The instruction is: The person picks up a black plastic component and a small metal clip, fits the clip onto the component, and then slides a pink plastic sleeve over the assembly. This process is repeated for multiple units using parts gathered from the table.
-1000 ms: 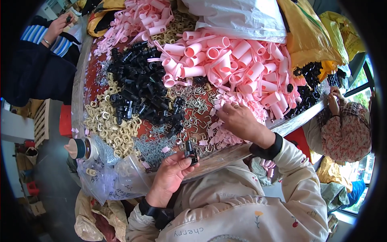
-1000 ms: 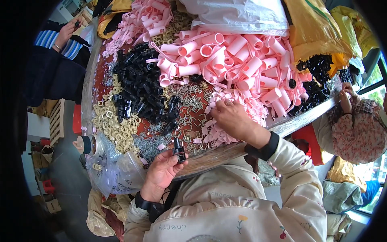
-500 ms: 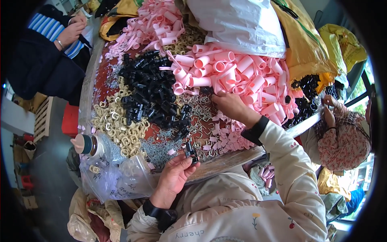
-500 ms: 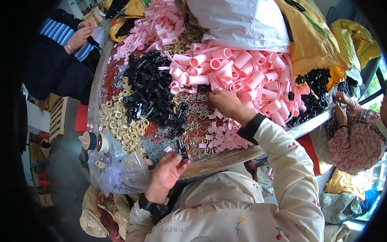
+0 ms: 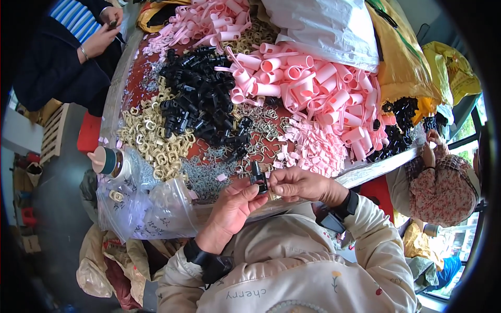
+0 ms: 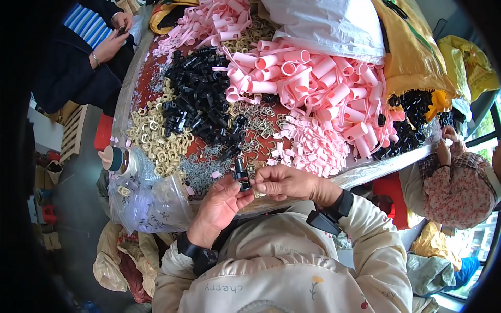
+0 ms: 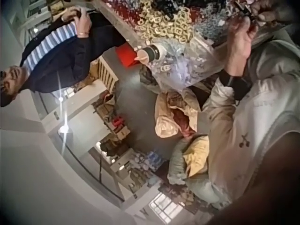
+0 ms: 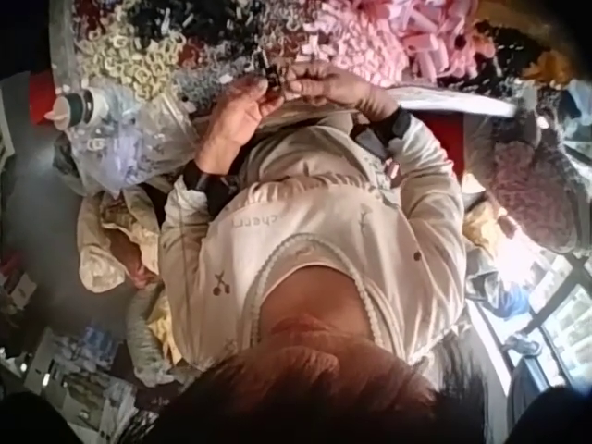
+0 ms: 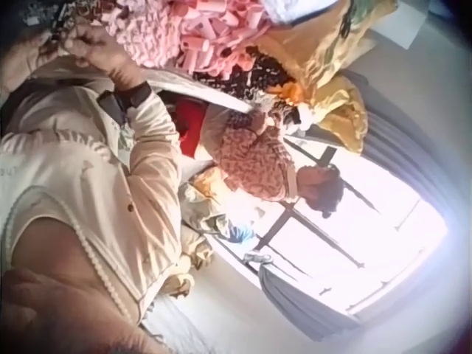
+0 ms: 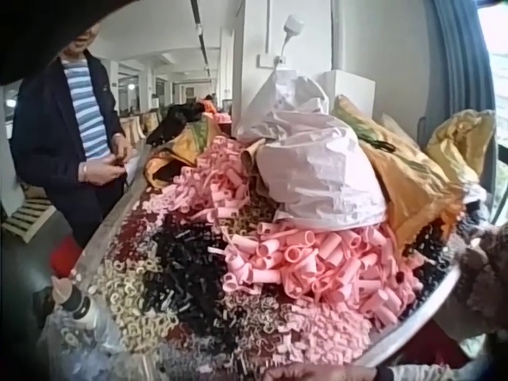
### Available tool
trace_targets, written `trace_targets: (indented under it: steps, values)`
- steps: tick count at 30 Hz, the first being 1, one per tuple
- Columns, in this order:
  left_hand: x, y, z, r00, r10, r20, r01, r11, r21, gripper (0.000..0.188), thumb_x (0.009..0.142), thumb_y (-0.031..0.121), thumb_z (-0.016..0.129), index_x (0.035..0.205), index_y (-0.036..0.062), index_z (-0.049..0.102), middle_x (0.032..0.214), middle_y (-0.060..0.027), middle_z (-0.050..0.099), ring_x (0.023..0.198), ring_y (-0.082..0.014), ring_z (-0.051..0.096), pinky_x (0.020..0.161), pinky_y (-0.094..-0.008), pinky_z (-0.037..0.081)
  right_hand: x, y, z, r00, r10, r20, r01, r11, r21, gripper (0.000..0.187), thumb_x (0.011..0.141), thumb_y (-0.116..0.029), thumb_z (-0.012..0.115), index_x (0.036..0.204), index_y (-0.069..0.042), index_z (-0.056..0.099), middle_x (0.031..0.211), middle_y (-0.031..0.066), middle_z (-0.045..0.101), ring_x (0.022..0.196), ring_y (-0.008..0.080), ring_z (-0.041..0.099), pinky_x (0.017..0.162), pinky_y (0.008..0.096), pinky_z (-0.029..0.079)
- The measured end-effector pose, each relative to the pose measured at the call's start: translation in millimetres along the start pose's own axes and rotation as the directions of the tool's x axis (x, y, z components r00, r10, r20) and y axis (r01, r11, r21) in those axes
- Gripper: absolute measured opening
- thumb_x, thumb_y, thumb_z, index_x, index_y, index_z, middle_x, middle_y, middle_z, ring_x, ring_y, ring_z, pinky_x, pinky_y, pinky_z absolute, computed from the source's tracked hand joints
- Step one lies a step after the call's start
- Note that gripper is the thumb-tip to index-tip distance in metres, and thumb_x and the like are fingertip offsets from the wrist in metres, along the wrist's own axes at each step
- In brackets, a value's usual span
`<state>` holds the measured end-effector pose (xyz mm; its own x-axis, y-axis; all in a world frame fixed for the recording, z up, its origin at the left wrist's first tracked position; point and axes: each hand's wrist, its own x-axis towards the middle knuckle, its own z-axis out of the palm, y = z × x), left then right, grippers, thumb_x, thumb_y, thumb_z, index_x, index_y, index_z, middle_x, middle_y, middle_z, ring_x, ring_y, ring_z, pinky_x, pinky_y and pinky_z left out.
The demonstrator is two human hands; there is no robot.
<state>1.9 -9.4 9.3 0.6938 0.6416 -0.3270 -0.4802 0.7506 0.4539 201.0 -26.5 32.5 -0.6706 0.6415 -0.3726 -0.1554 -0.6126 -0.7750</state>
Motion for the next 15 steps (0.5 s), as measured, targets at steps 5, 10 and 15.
trace_targets:
  steps: [5,10,15]
  values:
    - [4,-1,-4,0.997,0.010,-0.080,-0.012,1.000,-0.019,0.016,0.077,0.007,0.055,0.093,0.0063,0.056,0.091,-0.0057,0.059,0.084,-0.0155,0.056,0.076,-0.0295,0.046,5,10,16,0.916,-0.294,-0.272,0.235,0.945,-0.227,0.016,0.083,-0.018,0.051,0.089,-0.004,0.045,0.074,-0.0016,0.049,0.058,0.0045,0.042,0.052,0.0177,0.037]
    - [9,-1,3,0.988,-0.004,-0.153,-0.001,0.999,-0.034,0.012,0.076,0.005,0.057,0.086,0.0086,0.059,0.088,-0.0039,0.059,0.082,-0.0135,0.056,0.075,-0.0282,0.047,8,22,24,0.750,-0.473,-0.461,0.387,0.881,-0.273,0.017,0.082,-0.013,0.050,0.095,-0.002,0.046,0.078,0.0013,0.052,0.065,0.0072,0.049,0.059,0.0199,0.041]
    - [4,-5,7,0.994,-0.003,-0.111,0.002,1.000,-0.005,0.014,0.075,0.005,0.057,0.088,0.0074,0.058,0.088,-0.0049,0.059,0.082,-0.0153,0.057,0.074,-0.0270,0.047,6,23,29,0.678,-0.505,-0.534,0.511,0.846,-0.151,0.021,0.082,-0.011,0.051,0.100,-0.001,0.047,0.082,0.0030,0.054,0.067,0.0088,0.051,0.061,0.0213,0.043]
